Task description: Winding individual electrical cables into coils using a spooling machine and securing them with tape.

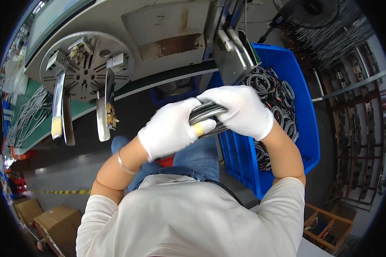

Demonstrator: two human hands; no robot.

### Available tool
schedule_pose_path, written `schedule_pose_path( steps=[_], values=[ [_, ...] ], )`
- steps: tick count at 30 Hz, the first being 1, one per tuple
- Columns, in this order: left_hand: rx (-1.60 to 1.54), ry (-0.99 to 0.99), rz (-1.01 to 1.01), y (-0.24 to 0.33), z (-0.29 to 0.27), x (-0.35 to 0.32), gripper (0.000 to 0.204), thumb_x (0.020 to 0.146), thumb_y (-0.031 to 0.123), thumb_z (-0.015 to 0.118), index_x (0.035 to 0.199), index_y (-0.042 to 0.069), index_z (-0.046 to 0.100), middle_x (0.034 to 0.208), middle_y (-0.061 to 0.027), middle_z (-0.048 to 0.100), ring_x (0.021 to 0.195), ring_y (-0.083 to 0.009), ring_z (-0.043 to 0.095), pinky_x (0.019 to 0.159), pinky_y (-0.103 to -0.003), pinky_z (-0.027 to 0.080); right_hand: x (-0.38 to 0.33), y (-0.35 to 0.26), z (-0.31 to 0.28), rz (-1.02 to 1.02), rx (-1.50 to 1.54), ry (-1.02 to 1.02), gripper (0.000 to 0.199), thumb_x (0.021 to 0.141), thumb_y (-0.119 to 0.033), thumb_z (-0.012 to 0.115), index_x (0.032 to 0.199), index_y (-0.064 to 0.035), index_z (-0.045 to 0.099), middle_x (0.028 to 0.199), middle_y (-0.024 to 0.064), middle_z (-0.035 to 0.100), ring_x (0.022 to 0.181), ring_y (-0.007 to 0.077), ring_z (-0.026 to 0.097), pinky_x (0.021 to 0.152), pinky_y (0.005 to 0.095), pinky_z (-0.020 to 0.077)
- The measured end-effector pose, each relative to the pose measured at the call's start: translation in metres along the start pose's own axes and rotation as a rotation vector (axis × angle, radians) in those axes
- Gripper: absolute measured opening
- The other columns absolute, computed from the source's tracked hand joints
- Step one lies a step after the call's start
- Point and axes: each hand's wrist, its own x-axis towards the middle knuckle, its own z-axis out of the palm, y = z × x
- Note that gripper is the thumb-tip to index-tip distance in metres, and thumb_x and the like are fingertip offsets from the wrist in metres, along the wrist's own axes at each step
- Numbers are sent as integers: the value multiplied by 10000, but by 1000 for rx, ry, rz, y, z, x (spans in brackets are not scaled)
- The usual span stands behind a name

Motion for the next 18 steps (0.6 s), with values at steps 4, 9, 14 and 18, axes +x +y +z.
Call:
schedule_pose_path(
  steps=[4,9,14,18],
  values=[
    [459,616,675,44,-9,2,366,680,148,745,1021,64,644,988,-123,639,817,-370,629,770,-430,521,-20,19,-44,30,70,494,272,757,28,631,1023,-10,672,758,69,666,637,152,633,592,251,505],
    [76,356,1070,45,18,-14,531,643,91,777,1139,62,588,1015,-118,608,806,-345,632,739,-397,540,-37,20,-80,342,490,830,156,841,-7,576,983,1,639,636,18,557,475,97,477,442,214,388],
    [-455,227,80,26,58,36,392,762,65,741,1116,36,574,893,-64,592,711,-125,596,621,-256,504,-21,24,-62,130,1028,1058,64,896,-43,542,907,-9,595,580,-17,465,424,60,360,389,216,292],
    [-569,602,532,25,76,79,458,789,92,710,1194,-24,533,1026,-126,611,860,-182,623,768,-275,502,3,14,-37,10,1211,1054,58,898,-54,573,899,-3,600,576,-16,488,437,72,430,417,235,365]
  ],
)
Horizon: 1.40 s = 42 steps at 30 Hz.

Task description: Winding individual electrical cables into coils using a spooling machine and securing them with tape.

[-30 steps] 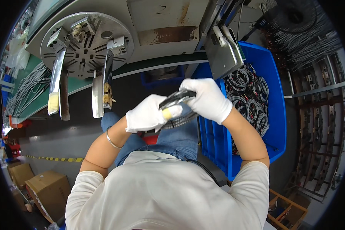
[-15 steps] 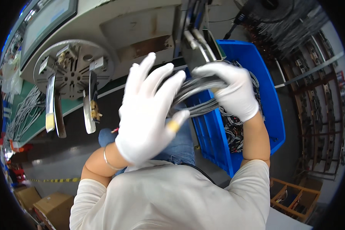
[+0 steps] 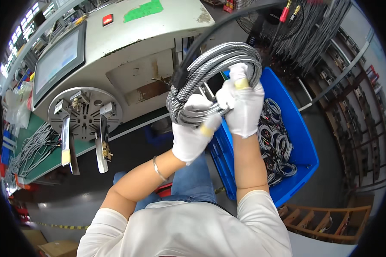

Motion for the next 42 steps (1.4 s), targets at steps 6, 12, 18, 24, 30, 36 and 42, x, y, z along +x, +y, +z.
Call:
schedule_pose_path(
  steps=[6,12,18,24,30,36,42],
  values=[
    [-121,64,-178,2,-22,48,348,812,79,685,1108,-42,548,957,-101,637,840,-156,619,779,-272,495,26,17,12,-262,-666,-1,155,926,-66,530,780,-17,555,626,-3,542,538,101,505,538,244,421],
    [-157,60,-307,-27,-14,54,184,829,43,645,990,-8,571,888,-69,652,819,-127,623,773,-252,495,53,44,-15,-460,-832,-71,124,877,-30,562,755,-9,563,677,29,584,604,146,544,583,254,421],
    [45,29,-5,-41,-21,74,172,825,30,645,984,6,582,866,-64,651,787,-115,625,737,-243,499,76,48,-21,-759,-989,-324,16,793,-5,603,785,9,598,711,78,609,615,208,568,596,304,443],
    [18,97,-287,-56,-21,90,138,820,25,642,948,10,593,780,-51,637,682,-118,622,644,-245,505,91,77,-45,-599,-1021,-277,177,853,-41,609,1015,19,570,928,66,624,839,160,599,747,316,494],
    [58,171,-247,-75,-31,94,97,833,49,646,887,10,576,733,-51,623,641,-103,608,595,-238,494,97,103,-58,-709,-1214,-373,258,846,-71,633,1070,12,534,882,62,621,803,159,587,716,324,482],
    [113,197,20,-98,-32,87,155,824,75,687,839,13,545,731,-59,626,664,-91,612,614,-245,495,104,144,-72,-627,-957,-275,241,851,-48,621,1068,-4,525,885,55,613,795,152,585,698,285,480],
    [128,204,56,-95,-34,87,130,815,46,682,860,1,568,781,-63,640,720,-107,623,665,-246,498,98,154,-68,-400,-517,-152,253,858,-19,603,1086,-13,494,917,49,602,776,147,590,689,260,496]
  ],
)
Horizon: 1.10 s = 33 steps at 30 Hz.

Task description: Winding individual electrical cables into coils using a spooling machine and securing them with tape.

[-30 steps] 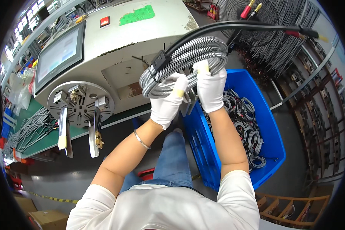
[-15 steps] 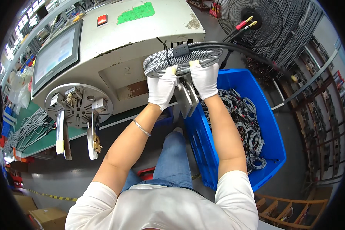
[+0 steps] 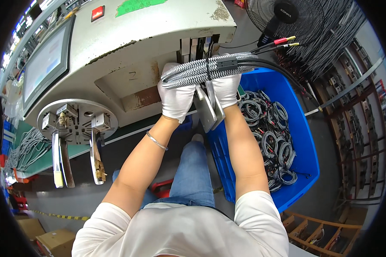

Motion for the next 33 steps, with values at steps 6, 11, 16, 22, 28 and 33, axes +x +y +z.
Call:
schedule_pose_path(
  steps=[6,11,16,22,28,33],
  values=[
    [108,39,118,-4,2,2,207,786,92,713,872,16,541,737,-87,632,684,-114,626,641,-254,500,1,7,-8,-67,-154,-53,126,840,-25,617,949,5,560,778,47,612,680,145,586,638,273,491],
    [69,58,90,7,0,1,212,785,124,709,868,12,550,733,-100,631,679,-127,628,630,-276,507,7,-13,-8,-96,-421,-155,80,803,-28,654,775,15,593,656,35,598,573,112,546,557,273,455],
    [59,-71,-191,55,-11,0,191,817,168,690,868,8,600,727,-56,626,656,-97,579,620,-256,483,-2,-115,2,188,-145,3,114,872,-76,602,784,-9,574,686,35,601,603,109,546,559,264,429],
    [-146,-558,-596,153,-23,-12,194,837,175,678,922,2,651,688,7,592,600,-53,490,583,-228,431,-37,-196,-33,292,478,37,312,942,-256,517,696,-63,520,639,12,538,557,113,466,541,262,378],
    [-10,-802,-271,172,-23,-42,467,767,176,705,1179,31,540,1028,-91,594,827,-159,580,753,-309,493,-78,-212,-87,731,1118,265,395,931,-359,511,613,-131,463,585,1,488,503,113,452,494,258,377],
    [583,-791,787,155,10,-42,584,689,174,715,1223,48,512,1154,-149,541,979,-259,573,873,-411,471,-115,-203,-124,995,1035,527,308,923,-363,522,699,-152,521,603,-33,517,403,118,412,331,278,354]
  ],
)
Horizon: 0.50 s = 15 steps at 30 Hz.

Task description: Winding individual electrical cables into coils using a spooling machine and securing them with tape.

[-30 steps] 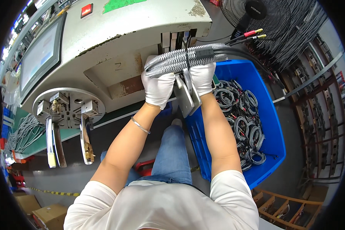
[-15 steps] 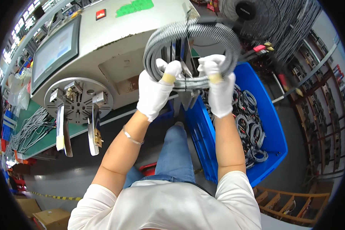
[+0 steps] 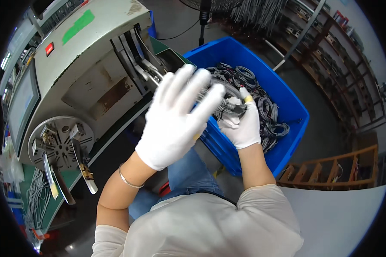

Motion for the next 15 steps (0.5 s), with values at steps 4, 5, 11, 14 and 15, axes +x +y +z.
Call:
schedule_pose_path(
  steps=[4,5,11,14,15],
  values=[
    [-52,-99,64,15,43,-13,570,622,170,717,1157,63,552,1115,-153,567,1075,-326,536,956,-495,410,-7,14,-7,84,40,73,320,911,-383,545,698,-144,539,604,-26,540,425,101,470,346,239,387],
    [-113,-141,52,17,53,-24,485,654,171,713,1109,79,572,1064,-141,595,1033,-319,564,909,-472,443,-10,21,-1,75,63,194,327,912,-384,545,703,-133,543,614,-20,553,443,105,493,351,237,393],
    [-598,-644,-525,5,34,-39,245,752,189,697,959,96,603,834,-122,649,829,-314,637,720,-407,511,-30,20,9,340,-113,-57,375,906,-412,568,783,-59,590,682,9,618,572,160,604,424,249,444],
    [-569,-537,-559,-3,21,-50,219,788,219,696,933,84,602,730,-139,626,687,-336,622,615,-391,498,-55,11,43,190,-1046,5,372,877,-405,614,850,-34,614,722,27,632,619,198,603,498,286,468],
    [-561,-539,-574,-6,17,-52,219,788,219,696,933,84,602,730,-139,626,687,-336,622,615,-391,498,-57,11,49,84,-1508,32,381,862,-401,637,883,-21,626,742,36,639,643,217,603,536,304,480]
  ],
)
